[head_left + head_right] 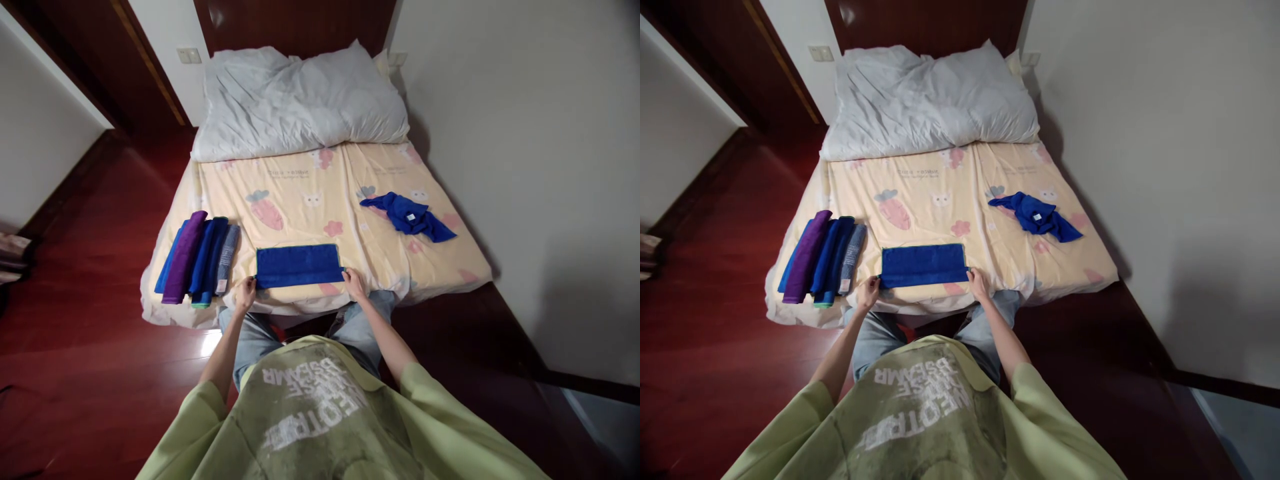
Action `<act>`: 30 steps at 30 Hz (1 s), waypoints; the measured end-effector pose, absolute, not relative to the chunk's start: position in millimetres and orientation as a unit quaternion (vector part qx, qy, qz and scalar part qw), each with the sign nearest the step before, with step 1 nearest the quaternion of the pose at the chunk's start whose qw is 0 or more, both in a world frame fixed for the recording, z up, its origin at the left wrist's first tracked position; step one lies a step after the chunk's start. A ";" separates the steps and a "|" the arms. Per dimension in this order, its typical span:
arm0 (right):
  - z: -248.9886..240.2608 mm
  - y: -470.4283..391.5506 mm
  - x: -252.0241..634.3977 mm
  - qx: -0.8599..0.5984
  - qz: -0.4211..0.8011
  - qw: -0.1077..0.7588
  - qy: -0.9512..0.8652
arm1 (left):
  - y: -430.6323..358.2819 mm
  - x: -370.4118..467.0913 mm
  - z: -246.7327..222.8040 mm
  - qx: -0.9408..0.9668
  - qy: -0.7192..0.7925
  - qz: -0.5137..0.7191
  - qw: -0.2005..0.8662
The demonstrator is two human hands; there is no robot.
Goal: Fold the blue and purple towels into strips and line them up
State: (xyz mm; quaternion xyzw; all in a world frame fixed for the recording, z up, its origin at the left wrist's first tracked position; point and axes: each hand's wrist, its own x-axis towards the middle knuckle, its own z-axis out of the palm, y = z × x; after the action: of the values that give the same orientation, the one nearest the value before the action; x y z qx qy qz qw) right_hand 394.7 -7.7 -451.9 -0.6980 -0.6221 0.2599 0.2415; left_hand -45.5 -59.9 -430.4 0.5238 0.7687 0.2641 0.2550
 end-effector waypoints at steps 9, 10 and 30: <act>-457.8 -2.3 399.7 -0.700 0.259 0.201 -0.634 | -64.3 -41.0 -424.2 0.512 0.788 0.230 0.254; -458.5 -1.9 400.0 -0.700 0.259 0.205 -0.633 | -64.3 -41.0 -423.6 0.512 0.787 0.230 0.255; -454.6 -1.8 397.6 -0.709 0.261 0.219 -0.617 | -61.1 -42.0 -430.3 0.517 0.779 0.266 0.235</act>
State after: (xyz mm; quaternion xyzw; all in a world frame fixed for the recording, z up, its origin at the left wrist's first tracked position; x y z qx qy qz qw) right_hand 397.6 -1.8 -454.6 -0.7089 -0.6173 0.2613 0.2193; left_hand -42.0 -61.1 -430.3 0.5171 0.7788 0.2659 0.2353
